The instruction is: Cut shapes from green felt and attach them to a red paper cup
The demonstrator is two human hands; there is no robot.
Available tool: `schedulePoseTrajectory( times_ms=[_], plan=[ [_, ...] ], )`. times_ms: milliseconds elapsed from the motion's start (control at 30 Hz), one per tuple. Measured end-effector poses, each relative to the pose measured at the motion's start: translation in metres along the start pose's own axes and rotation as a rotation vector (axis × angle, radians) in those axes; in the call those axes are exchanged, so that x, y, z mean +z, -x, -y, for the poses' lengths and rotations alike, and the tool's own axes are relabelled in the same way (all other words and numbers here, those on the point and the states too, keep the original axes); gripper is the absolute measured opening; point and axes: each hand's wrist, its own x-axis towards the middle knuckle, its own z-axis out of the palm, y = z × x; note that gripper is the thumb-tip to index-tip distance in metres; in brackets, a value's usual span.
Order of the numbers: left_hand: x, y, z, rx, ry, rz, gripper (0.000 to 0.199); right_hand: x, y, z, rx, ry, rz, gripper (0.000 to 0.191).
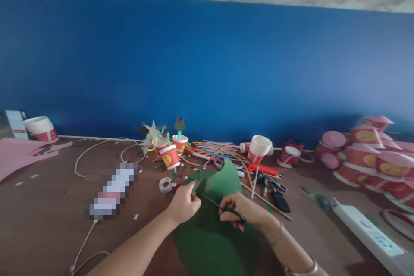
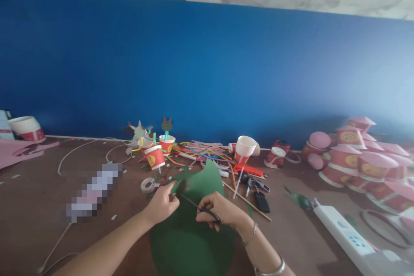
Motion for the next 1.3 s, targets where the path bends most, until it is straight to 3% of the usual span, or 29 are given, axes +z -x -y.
schedulePoseTrajectory(
  times_ms=[100,167,267,467,600,700,800,900,1133,1300],
  plan=[
    [0.004,0.001,0.003,-0.011,-0.324,-0.07,0.04,0.0,0.001,0.003,0.004,0.022,0.007,0.033],
    [0.007,0.002,0.005,-0.031,-0.39,-0.099,0.044,0.001,0.002,0.005,0.006,0.034,0.006,0.033],
    [0.008,0.001,0.006,-0.051,-0.266,-0.121,0.041,0.002,0.003,0.006,0.006,0.039,-0.001,0.031],
    [-0.003,-0.003,0.012,-0.02,0.065,-0.242,0.016,-0.004,0.004,0.002,-0.003,0.03,-0.038,0.026],
    [-0.006,-0.002,0.011,-0.021,0.172,-0.145,0.007,-0.006,0.003,-0.002,0.029,-0.04,-0.02,0.024],
    [-0.006,-0.001,0.007,0.004,0.121,-0.128,0.018,-0.005,0.004,-0.003,0.039,-0.088,0.006,0.024],
    [-0.004,-0.004,0.007,0.024,0.051,-0.217,0.03,-0.005,0.005,-0.001,0.049,-0.115,0.023,0.024],
    [-0.002,-0.007,0.012,0.063,0.051,-0.28,0.029,-0.006,0.007,-0.001,0.052,-0.113,0.027,0.024],
    [0.002,-0.008,0.02,-0.034,0.318,-0.302,0.025,-0.003,0.005,-0.003,0.049,-0.119,0.039,0.026],
    [0.004,-0.01,0.014,-0.115,0.546,-0.347,0.027,0.012,0.004,0.004,-0.041,-0.277,0.078,0.034]
  ],
)
